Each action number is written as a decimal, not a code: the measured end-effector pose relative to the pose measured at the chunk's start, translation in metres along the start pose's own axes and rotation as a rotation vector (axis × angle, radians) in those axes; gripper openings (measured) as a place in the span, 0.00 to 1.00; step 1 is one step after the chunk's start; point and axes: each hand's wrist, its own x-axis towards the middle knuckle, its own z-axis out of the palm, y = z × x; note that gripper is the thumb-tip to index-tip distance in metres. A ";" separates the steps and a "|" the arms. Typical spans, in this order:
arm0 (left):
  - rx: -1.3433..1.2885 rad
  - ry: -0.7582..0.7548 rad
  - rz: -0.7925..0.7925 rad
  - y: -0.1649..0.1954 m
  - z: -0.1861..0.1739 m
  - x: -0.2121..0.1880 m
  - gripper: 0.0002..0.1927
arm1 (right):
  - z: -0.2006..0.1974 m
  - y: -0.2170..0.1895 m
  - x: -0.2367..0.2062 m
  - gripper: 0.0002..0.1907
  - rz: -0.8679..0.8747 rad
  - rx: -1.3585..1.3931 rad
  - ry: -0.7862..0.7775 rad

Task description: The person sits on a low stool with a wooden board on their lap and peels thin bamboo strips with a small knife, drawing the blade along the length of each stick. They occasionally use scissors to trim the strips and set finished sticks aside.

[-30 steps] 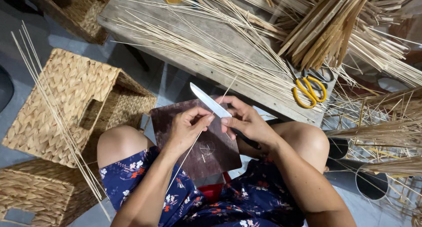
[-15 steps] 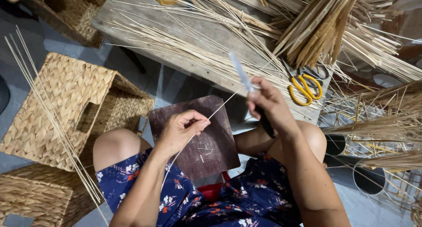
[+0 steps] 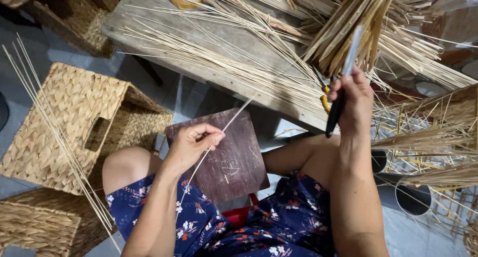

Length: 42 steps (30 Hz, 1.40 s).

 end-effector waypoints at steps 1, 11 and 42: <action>-0.033 0.016 0.026 -0.002 0.002 0.002 0.08 | 0.004 0.001 -0.003 0.13 -0.008 -0.007 -0.022; -0.179 -0.116 -0.038 -0.001 0.024 0.011 0.11 | 0.095 0.028 -0.046 0.30 0.535 -0.198 -0.848; -0.021 -0.104 0.034 0.004 0.013 0.005 0.08 | 0.076 0.034 -0.034 0.16 0.417 -0.167 -0.551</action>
